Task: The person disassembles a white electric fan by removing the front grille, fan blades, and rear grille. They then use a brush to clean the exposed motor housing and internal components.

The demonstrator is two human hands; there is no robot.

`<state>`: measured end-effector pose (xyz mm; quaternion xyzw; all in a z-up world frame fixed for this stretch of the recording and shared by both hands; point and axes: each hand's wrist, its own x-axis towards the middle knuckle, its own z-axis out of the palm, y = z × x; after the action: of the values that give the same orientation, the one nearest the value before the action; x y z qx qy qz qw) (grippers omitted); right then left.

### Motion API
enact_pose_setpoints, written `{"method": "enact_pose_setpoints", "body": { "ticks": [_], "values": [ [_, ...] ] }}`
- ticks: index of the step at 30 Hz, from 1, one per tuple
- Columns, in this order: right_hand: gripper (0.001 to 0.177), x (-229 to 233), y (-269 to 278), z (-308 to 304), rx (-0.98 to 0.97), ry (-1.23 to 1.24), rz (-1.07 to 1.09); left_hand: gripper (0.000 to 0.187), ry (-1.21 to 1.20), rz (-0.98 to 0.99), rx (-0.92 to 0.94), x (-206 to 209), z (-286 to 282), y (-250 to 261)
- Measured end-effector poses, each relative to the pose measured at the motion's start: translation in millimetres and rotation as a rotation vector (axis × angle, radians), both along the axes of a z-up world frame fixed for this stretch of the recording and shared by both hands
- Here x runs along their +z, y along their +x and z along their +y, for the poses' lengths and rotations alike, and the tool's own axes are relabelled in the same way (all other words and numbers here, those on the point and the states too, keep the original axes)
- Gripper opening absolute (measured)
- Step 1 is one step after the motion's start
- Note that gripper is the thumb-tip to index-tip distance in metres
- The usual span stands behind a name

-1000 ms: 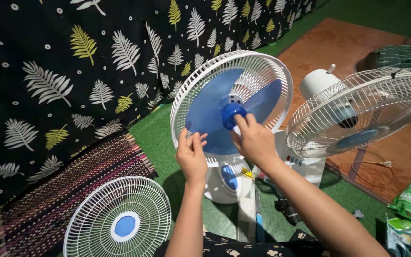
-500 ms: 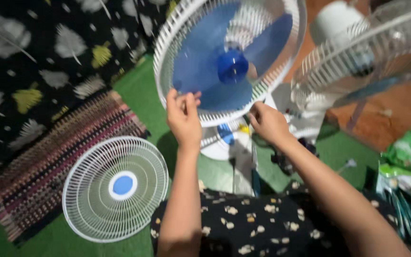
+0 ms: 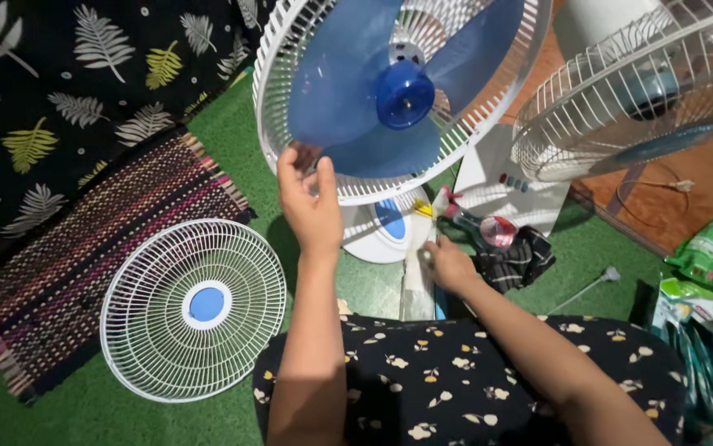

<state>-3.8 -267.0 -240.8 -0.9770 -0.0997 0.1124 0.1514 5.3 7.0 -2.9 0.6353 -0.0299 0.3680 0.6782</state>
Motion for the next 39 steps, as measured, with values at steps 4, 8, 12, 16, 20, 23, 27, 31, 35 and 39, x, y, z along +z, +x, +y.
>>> {"method": "enact_pose_setpoints", "body": {
  "ticks": [4,8,12,16,20,23,27,31,35,39],
  "values": [
    [0.054,33.8,-14.8,27.2,0.367,-0.159,-0.151,0.036,0.034,0.049,0.055,-3.1,5.9,3.4],
    [0.057,33.7,-26.4,34.7,0.326,-0.319,-0.049,0.038,0.083,0.055,0.081,-0.2,8.3,7.3],
    [0.047,30.3,-23.7,27.7,0.168,-0.390,0.002,0.044,0.265,0.052,0.158,6.3,14.5,13.1],
    [0.033,73.6,-24.5,32.6,-0.024,-0.147,-0.072,0.045,0.247,0.036,0.156,14.9,22.7,17.7],
    [0.016,162.6,-5.3,48.4,-0.112,0.477,-0.498,0.040,0.225,0.067,0.154,20.1,23.3,19.3],
    [0.019,222.1,23.6,62.4,0.056,0.712,-0.909,0.033,0.072,0.120,0.048,16.9,17.8,18.6],
    [0.041,255.0,76.2,86.4,0.043,0.808,-0.909,0.029,0.031,0.210,0.024,8.6,14.4,23.1],
    [0.049,248.2,115.0,96.0,-0.235,0.826,-0.302,0.032,-0.093,0.068,-0.104,-1.8,17.8,28.2],
    [0.044,233.3,127.5,95.3,-0.196,1.073,-0.124,0.037,-0.194,0.006,-0.244,-4.0,17.2,38.7],
    [0.036,231.1,123.1,95.2,-0.105,1.385,0.084,0.042,-0.270,0.032,-0.291,0.1,14.9,41.4]
  ]
}}
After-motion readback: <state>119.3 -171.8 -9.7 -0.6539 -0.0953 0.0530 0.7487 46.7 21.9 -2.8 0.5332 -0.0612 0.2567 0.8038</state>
